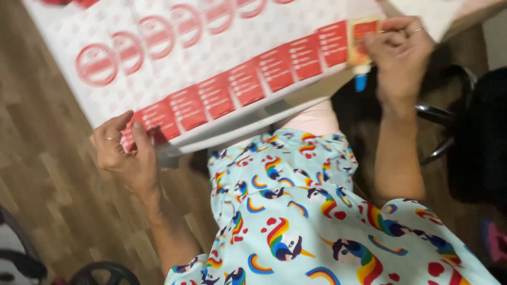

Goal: Applying glue to the edges of paper sleeves and folding them to assemble food bags.

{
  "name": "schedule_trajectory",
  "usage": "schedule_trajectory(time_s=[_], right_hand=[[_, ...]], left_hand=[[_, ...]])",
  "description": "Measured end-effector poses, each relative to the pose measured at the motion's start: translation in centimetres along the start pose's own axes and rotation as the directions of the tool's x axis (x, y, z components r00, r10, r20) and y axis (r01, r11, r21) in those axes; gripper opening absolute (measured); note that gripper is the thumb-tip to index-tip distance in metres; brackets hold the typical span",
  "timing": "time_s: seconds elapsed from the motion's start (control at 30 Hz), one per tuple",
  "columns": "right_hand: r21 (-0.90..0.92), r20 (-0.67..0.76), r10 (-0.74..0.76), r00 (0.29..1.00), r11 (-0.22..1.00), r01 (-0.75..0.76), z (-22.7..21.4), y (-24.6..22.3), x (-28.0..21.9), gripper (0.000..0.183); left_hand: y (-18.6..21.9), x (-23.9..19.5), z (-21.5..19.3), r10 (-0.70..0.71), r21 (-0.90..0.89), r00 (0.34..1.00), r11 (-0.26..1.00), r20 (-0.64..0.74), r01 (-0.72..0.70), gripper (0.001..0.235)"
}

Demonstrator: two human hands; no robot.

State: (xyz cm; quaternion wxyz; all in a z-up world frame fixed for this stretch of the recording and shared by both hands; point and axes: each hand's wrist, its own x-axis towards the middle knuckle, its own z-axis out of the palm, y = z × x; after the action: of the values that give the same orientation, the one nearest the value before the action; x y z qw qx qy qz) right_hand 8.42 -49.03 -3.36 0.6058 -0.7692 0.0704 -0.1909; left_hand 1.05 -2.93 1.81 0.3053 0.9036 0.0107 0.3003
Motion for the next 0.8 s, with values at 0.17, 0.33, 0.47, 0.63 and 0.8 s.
schedule_trajectory(time_s=[0.17,0.33,0.47,0.63,0.8], right_hand=[[-0.192,-0.070,-0.189,0.980,0.966,0.172,-6.6,1.6,1.8,0.029],[-0.225,-0.036,-0.406,0.913,0.894,0.388,-10.0,3.8,5.1,0.024],[-0.521,-0.032,-0.384,0.923,0.794,0.312,-10.4,5.0,6.2,0.039],[-0.730,-0.059,-0.510,0.858,0.608,0.312,-9.5,2.7,4.3,0.061],[-0.417,0.293,-0.516,0.805,0.689,0.593,-4.9,0.4,-0.7,0.022]], left_hand=[[4.8,1.3,5.4,0.166,-0.182,0.983,0.972,0.073,-0.150,0.015],[9.6,1.2,10.1,0.291,-0.363,0.947,0.904,0.136,-0.226,0.017],[12.8,0.6,13.0,0.419,-0.494,0.881,0.826,0.219,-0.270,0.018],[14.7,-0.9,16.4,0.487,-0.576,0.836,0.770,0.254,-0.273,0.024],[15.5,-2.5,20.5,0.496,-0.575,0.827,0.769,0.263,-0.278,0.018]])
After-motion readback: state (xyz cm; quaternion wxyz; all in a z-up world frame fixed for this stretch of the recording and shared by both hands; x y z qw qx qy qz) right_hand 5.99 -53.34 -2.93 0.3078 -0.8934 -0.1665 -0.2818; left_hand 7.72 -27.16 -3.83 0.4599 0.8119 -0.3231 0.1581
